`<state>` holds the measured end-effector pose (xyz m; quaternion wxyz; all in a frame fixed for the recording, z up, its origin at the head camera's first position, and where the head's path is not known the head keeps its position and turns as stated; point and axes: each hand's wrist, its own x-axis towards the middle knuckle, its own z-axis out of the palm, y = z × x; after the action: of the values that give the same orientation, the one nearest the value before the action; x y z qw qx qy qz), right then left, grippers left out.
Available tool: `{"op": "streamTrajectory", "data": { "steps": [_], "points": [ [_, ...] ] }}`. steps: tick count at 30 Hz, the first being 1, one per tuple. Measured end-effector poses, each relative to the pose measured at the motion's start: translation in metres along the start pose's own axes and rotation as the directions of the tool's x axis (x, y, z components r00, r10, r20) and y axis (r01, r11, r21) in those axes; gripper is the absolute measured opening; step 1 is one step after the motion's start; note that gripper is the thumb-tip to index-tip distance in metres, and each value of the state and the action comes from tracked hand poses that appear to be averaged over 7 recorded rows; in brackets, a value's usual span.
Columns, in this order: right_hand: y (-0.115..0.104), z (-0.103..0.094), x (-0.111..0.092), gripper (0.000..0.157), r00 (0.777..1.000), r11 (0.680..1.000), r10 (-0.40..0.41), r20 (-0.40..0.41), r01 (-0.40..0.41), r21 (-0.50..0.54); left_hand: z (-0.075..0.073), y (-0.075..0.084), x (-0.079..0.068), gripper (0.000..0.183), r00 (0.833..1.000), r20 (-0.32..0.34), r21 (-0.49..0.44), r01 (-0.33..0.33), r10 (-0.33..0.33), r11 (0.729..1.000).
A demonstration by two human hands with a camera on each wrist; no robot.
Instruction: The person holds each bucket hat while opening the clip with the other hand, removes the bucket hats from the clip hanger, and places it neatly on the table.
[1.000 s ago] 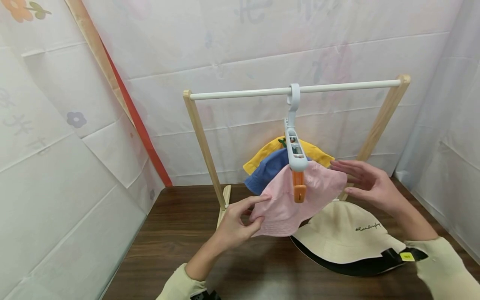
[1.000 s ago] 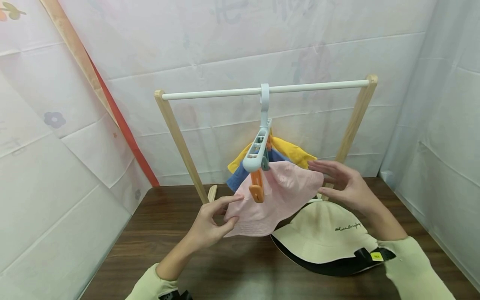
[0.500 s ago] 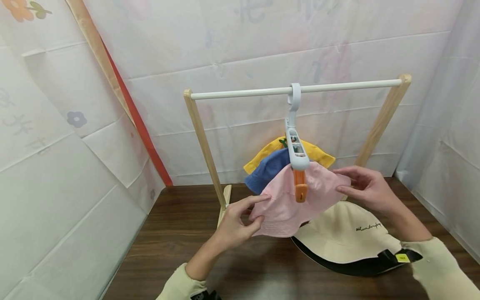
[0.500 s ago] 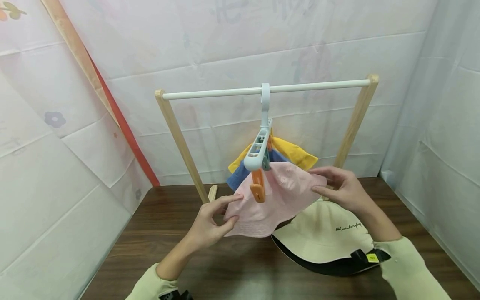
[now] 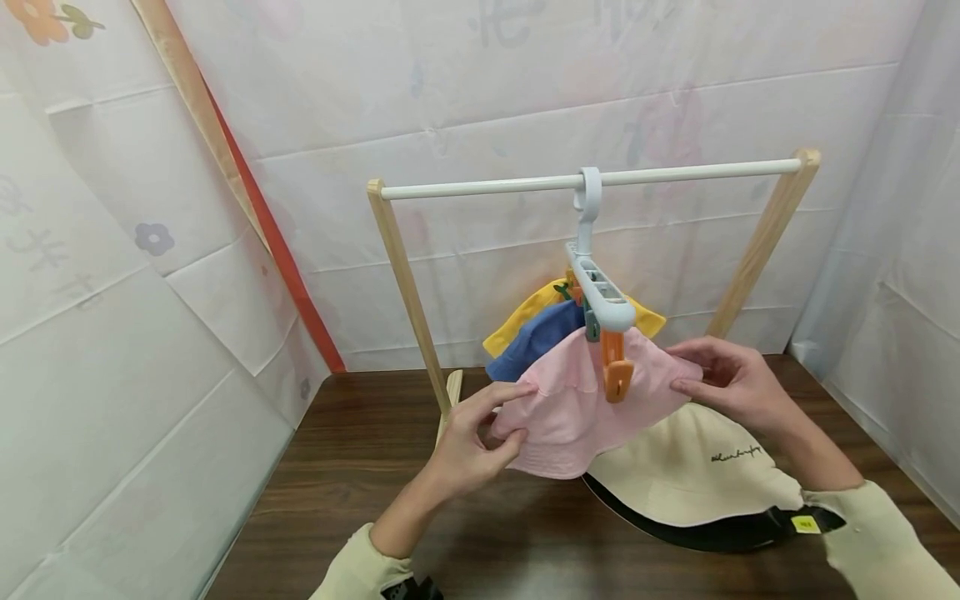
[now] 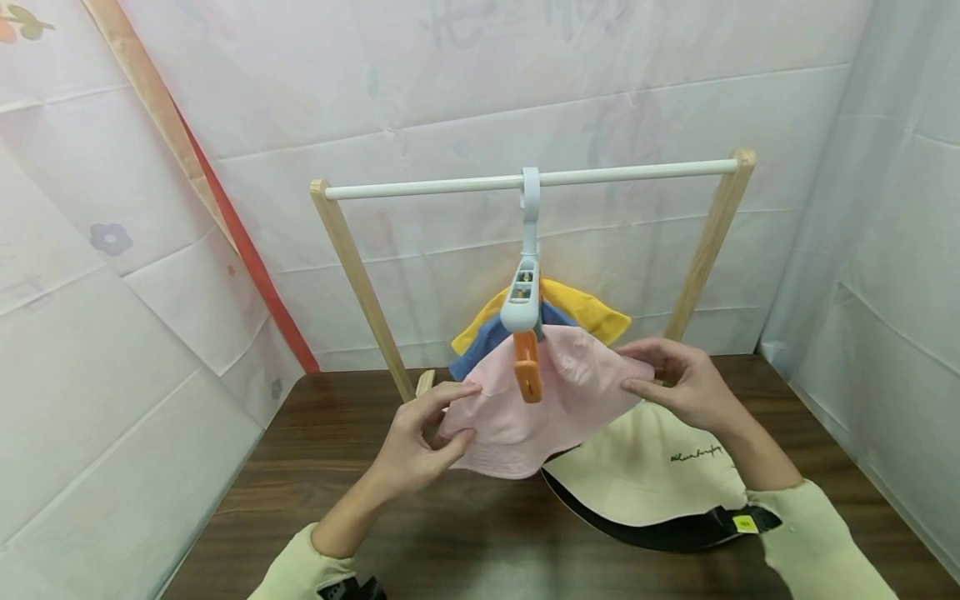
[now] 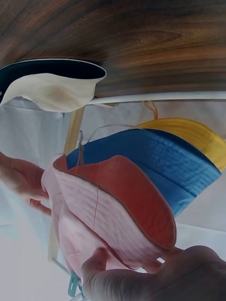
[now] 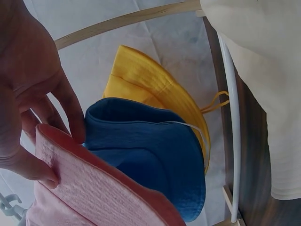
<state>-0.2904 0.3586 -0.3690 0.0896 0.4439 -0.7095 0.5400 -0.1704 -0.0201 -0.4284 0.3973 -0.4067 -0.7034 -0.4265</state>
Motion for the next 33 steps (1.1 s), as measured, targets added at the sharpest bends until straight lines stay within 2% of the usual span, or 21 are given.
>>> {"op": "streamTrajectory", "data": {
  "steps": [9, 16, 20, 26, 33],
  "points": [
    [0.002, 0.001, -0.002, 0.046, 0.999, 0.996, -0.050, 0.012, 0.051, -0.076, -0.001, 0.000, 0.003, 0.055, 1.000, -0.018, 0.005, -0.008, 0.008, 1.000],
    [0.004, 0.003, -0.002, 0.049, 0.993, 0.994, -0.103, 0.055, 0.101, 0.032, -0.004, -0.003, 0.004, 0.056, 1.000, -0.024, 0.022, -0.018, 0.019, 1.000],
    [0.002, 0.004, -0.001, 0.049, 0.991, 0.993, -0.118, 0.069, 0.116, 0.034, -0.007, -0.002, 0.005, 0.057, 0.999, -0.026, 0.035, -0.019, 0.020, 0.999],
    [-0.005, 0.007, 0.003, 0.052, 0.985, 0.989, -0.143, 0.095, 0.138, 0.048, -0.012, 0.000, 0.008, 0.059, 1.000, -0.025, 0.034, 0.016, -0.016, 0.999],
    [-0.008, 0.011, 0.008, 0.059, 0.960, 0.968, -0.244, 0.139, 0.232, 0.098, -0.017, 0.000, 0.011, 0.060, 0.999, -0.037, 0.053, 0.031, -0.029, 0.998]
  ]
}}
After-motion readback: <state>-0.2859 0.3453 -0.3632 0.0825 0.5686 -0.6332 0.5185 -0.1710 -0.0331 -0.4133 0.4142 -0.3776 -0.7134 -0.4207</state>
